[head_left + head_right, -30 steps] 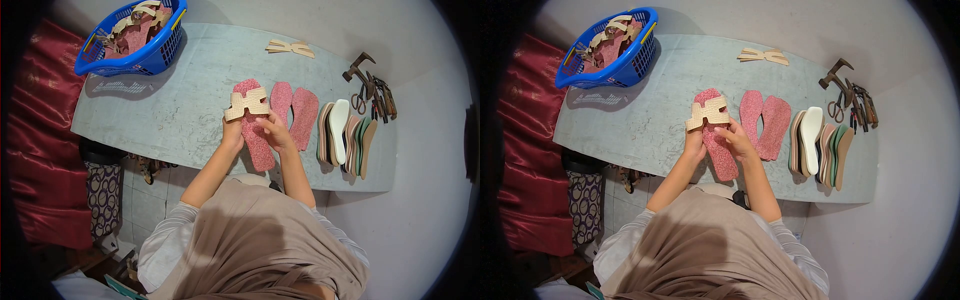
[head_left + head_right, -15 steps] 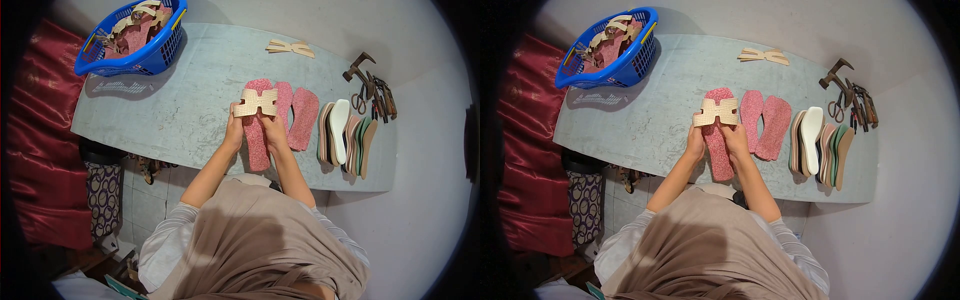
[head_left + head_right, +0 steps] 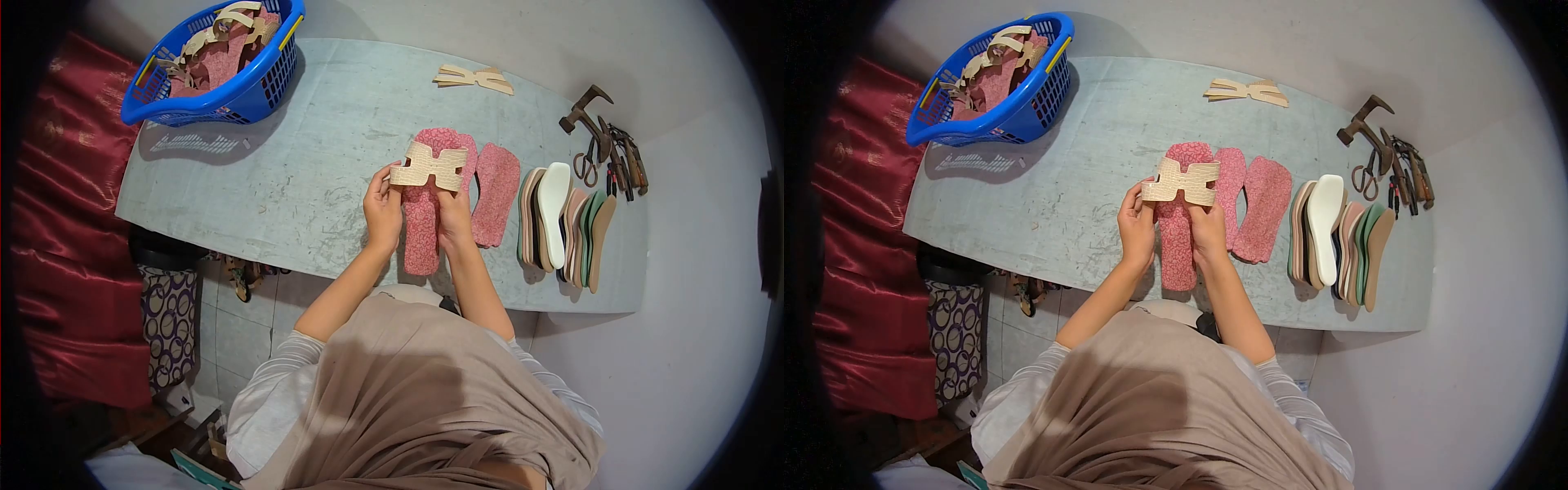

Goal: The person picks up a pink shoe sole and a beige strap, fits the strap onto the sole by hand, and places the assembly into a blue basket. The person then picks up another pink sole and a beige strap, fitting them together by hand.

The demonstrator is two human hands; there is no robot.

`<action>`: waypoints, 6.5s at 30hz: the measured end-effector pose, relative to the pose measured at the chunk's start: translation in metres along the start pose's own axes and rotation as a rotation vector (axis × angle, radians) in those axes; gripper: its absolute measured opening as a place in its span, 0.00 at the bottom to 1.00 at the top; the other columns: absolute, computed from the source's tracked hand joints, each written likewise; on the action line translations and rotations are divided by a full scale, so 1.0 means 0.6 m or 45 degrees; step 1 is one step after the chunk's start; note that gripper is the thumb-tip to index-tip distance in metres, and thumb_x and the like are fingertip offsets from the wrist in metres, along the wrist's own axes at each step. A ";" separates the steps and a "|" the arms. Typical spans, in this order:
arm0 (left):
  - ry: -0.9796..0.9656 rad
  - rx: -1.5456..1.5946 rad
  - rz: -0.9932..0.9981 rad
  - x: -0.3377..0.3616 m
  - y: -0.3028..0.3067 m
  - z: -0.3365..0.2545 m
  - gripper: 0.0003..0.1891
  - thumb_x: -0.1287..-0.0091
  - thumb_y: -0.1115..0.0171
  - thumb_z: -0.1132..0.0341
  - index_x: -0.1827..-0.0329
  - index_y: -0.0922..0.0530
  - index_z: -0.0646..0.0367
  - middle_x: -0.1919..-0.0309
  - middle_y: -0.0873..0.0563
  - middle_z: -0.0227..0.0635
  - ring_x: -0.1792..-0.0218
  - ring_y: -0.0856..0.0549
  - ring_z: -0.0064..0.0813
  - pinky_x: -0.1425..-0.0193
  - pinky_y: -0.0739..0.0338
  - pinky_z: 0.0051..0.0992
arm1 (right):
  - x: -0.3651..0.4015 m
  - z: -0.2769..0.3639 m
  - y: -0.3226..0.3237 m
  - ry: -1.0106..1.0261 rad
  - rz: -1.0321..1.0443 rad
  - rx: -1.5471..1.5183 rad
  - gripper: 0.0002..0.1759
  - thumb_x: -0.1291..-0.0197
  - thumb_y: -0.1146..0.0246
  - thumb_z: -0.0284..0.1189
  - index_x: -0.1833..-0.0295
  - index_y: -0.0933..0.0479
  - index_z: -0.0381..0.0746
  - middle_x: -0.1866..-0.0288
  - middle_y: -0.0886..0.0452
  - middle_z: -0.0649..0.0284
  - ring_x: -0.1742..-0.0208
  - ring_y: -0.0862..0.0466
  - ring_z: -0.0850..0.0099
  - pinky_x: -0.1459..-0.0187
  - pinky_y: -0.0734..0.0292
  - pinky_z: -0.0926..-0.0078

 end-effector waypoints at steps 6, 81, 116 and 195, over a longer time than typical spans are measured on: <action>0.129 0.068 0.069 0.004 -0.009 0.004 0.14 0.33 0.51 0.68 0.47 0.32 0.62 0.61 0.20 0.35 0.62 0.22 0.15 0.61 0.28 0.16 | 0.001 0.007 -0.003 -0.061 0.015 -0.051 0.15 0.46 0.38 0.28 0.53 0.28 0.34 0.57 0.24 0.65 0.57 0.26 0.77 0.54 0.32 0.77; 0.493 0.448 0.147 -0.002 -0.023 0.024 0.13 0.35 0.49 0.67 0.51 0.30 0.63 0.57 0.22 0.33 0.57 0.23 0.23 0.51 0.27 0.25 | 0.001 -0.010 -0.018 -0.020 0.092 -0.146 0.15 0.47 0.42 0.22 0.52 0.30 0.36 0.57 0.24 0.65 0.58 0.24 0.75 0.55 0.29 0.77; 0.248 0.220 0.114 0.001 -0.015 -0.003 0.22 0.39 0.45 0.75 0.41 0.35 0.63 0.52 0.25 0.35 0.53 0.25 0.21 0.49 0.29 0.21 | -0.002 -0.025 -0.011 -0.041 0.110 -0.196 0.14 0.45 0.42 0.25 0.52 0.30 0.34 0.58 0.25 0.64 0.60 0.25 0.76 0.58 0.28 0.77; 0.173 0.380 -0.596 -0.191 0.731 -0.316 0.09 0.41 0.49 0.71 0.58 0.32 0.59 0.73 0.30 0.28 0.70 0.29 0.21 0.63 0.35 0.22 | -0.460 -0.400 -1.013 -0.405 0.970 1.936 0.30 0.62 0.32 0.34 0.48 0.27 0.39 0.46 0.26 0.56 0.46 0.28 0.60 0.46 0.34 0.68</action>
Point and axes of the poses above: each hand's wrist, its own x-axis away from the middle knuckle, its own y-axis out of the back of the hand, z = x × y, the point moved 5 cm from there along -x, towards the middle knuckle
